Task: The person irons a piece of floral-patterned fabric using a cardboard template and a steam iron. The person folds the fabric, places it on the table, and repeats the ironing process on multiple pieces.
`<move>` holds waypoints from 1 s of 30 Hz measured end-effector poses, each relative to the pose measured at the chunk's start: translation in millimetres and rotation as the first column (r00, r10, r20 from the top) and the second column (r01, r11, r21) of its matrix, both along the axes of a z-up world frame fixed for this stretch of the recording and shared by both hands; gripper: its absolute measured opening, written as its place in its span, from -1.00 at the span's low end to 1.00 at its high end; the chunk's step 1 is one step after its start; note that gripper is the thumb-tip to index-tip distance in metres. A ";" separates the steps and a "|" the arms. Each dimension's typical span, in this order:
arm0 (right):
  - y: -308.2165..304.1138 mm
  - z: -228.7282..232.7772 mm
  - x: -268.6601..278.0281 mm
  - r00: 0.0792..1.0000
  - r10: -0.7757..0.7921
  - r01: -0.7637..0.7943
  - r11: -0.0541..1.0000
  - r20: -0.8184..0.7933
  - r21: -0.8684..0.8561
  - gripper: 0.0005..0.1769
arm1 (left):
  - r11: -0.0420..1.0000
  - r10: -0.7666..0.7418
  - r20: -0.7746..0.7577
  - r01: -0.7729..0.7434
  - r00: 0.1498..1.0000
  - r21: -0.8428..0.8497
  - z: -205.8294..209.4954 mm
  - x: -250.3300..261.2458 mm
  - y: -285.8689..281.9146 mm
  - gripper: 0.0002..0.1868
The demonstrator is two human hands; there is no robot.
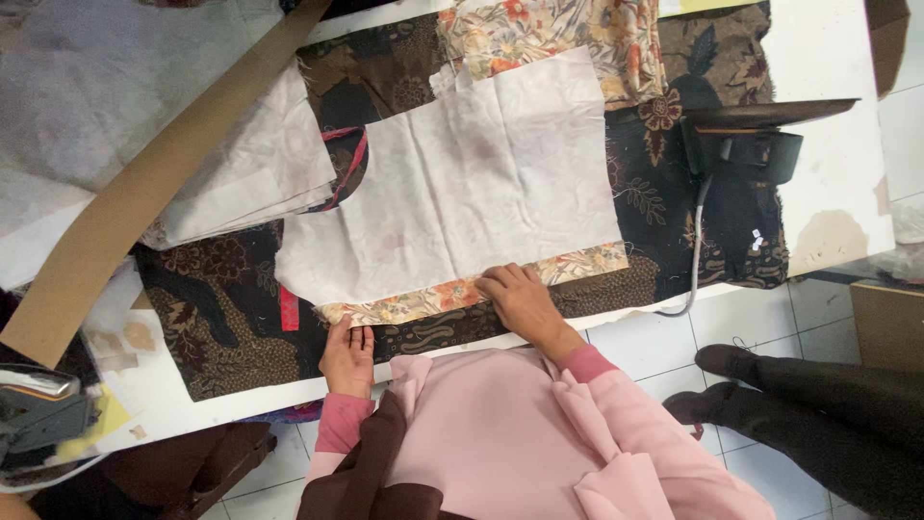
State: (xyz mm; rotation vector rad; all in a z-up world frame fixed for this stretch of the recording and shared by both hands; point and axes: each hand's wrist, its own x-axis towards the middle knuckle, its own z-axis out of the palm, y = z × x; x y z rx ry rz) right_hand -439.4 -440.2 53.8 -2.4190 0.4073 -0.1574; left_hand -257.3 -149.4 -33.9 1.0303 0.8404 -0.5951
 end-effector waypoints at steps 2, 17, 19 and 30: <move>4.8 1.2 12.4 0.997 -0.071 0.073 0.992 -0.023 0.099 -0.72 | 0.993 -0.104 0.192 0.090 0.976 0.082 22.2 -2.8 -25.3 -0.55; -100.3 -43.3 -104.8 0.589 -0.707 0.320 -0.241 -0.391 0.916 -0.21 | 0.129 -0.642 0.536 0.611 -0.549 0.781 100.9 -118.2 -296.9 -0.20; -103.1 -45.1 -110.6 0.451 -0.713 0.496 -0.300 -0.537 0.815 -0.35 | 0.136 -0.635 0.495 0.545 -0.593 0.827 97.2 -122.2 -281.1 -0.16; -119.7 -38.7 -99.4 0.596 -0.757 0.775 0.457 -0.266 0.437 -0.31 | 0.081 -0.578 0.140 0.114 -0.804 0.990 60.7 -59.6 -182.2 -0.70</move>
